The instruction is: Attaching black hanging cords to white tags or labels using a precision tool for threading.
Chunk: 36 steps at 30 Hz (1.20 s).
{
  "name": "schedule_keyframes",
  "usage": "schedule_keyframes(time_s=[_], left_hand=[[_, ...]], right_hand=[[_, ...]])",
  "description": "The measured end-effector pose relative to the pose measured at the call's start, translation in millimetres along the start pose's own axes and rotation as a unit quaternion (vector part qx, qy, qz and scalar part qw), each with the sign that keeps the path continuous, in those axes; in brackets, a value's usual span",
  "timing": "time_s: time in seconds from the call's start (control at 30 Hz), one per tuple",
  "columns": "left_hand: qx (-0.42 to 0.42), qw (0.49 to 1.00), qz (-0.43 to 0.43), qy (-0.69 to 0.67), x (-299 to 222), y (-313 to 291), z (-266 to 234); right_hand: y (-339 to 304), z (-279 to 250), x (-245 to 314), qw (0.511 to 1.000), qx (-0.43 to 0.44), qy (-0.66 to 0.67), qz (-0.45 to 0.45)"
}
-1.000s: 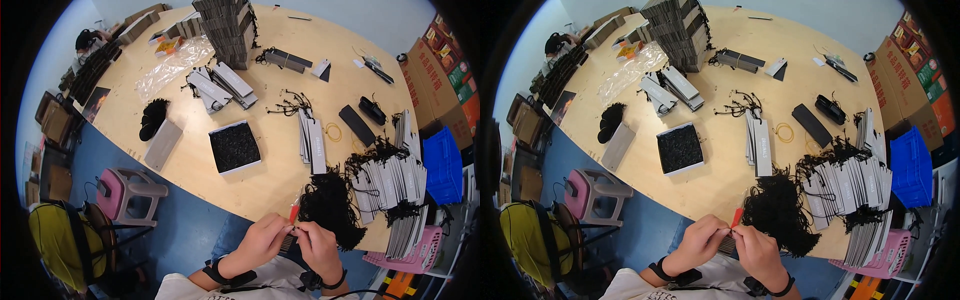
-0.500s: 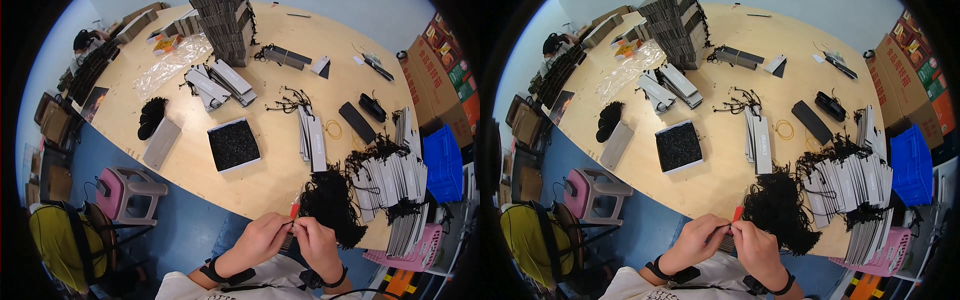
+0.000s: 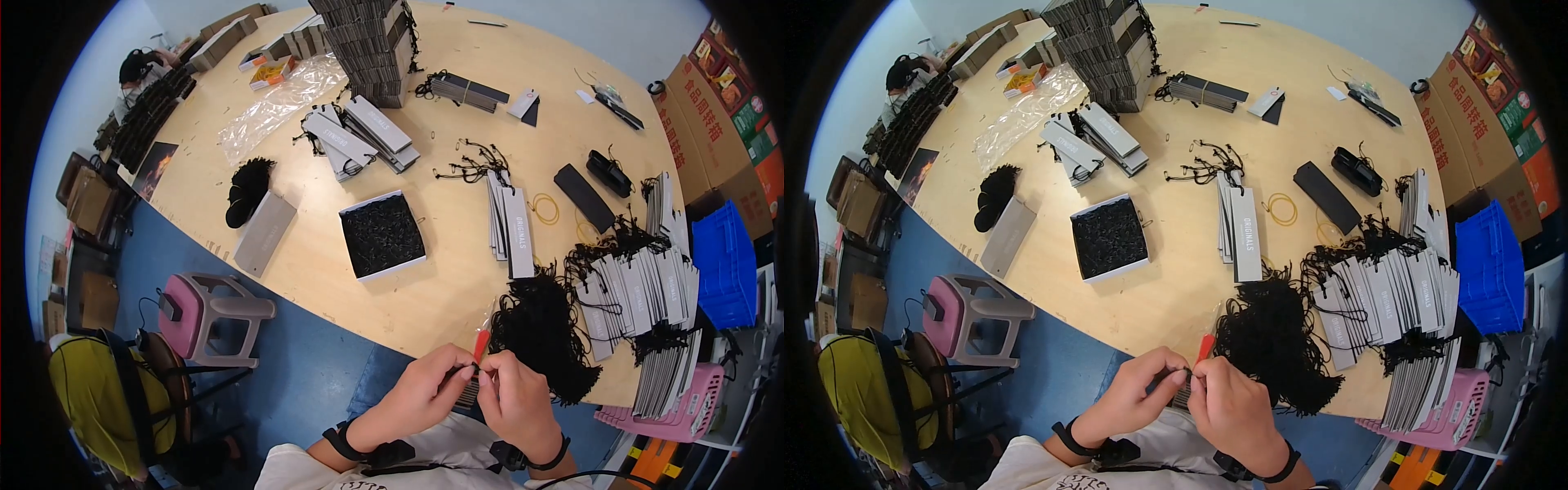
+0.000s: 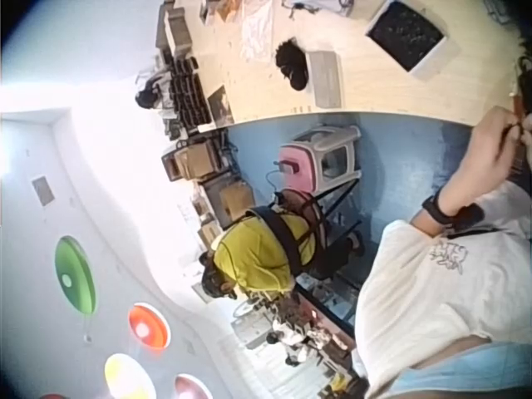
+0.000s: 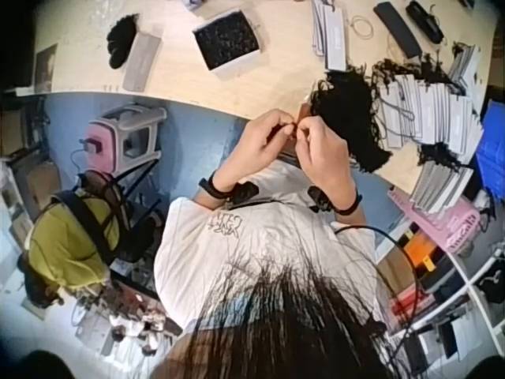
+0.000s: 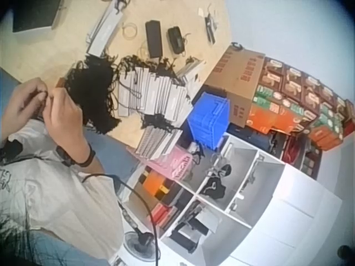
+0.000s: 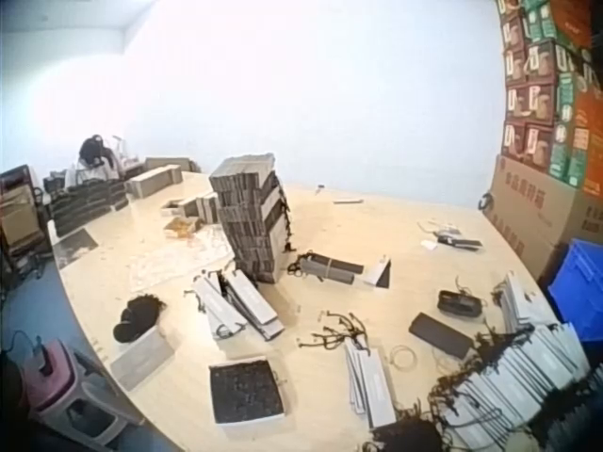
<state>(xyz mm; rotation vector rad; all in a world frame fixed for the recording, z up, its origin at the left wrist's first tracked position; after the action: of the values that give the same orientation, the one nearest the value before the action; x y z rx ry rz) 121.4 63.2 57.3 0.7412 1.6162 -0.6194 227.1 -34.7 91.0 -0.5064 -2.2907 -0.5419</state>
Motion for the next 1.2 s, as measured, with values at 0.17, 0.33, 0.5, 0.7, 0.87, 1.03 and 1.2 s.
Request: schedule_keyframes(time_s=[0.17,0.33,0.5,0.7,0.87,1.03,1.2], left_hand=[[0.058,0.986,-0.101,-0.115,11,-5,4],[0.05,0.977,-0.114,-0.172,16,-7,6],[0.028,0.982,-0.098,-0.16,14,-9,10],[-0.011,0.968,-0.094,-0.231,8,-11,16],[-0.014,0.96,-0.139,-0.243,8,-12,16],[-0.024,0.954,-0.14,-0.263,11,-11,16],[-0.05,0.971,-0.086,-0.217,9,-12,19]], right_hand=[[2,-2,3,0.999,-0.002,-0.009,-0.033],[4,-6,2,0.999,-0.012,0.021,-0.033],[-1,-8,1,0.996,-0.07,0.039,-0.032],[-9,-5,1,0.986,-0.15,0.045,-0.051],[-9,-5,1,0.984,-0.155,0.03,-0.085],[-8,-4,2,0.983,-0.152,0.027,-0.098],[-9,-2,4,0.985,-0.162,0.023,-0.061]])
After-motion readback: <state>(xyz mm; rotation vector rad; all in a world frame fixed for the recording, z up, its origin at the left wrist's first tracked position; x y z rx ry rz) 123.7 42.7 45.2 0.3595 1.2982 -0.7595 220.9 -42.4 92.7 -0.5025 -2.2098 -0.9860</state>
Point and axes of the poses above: each hand's wrist, its own y-axis towards the middle knuckle, its own z-axis out of the palm, x = y × z, the point moved 5 cm from there along y, towards the middle knuckle, and after that the axes turned 10 degrees about -x, right-handed, at the moved point
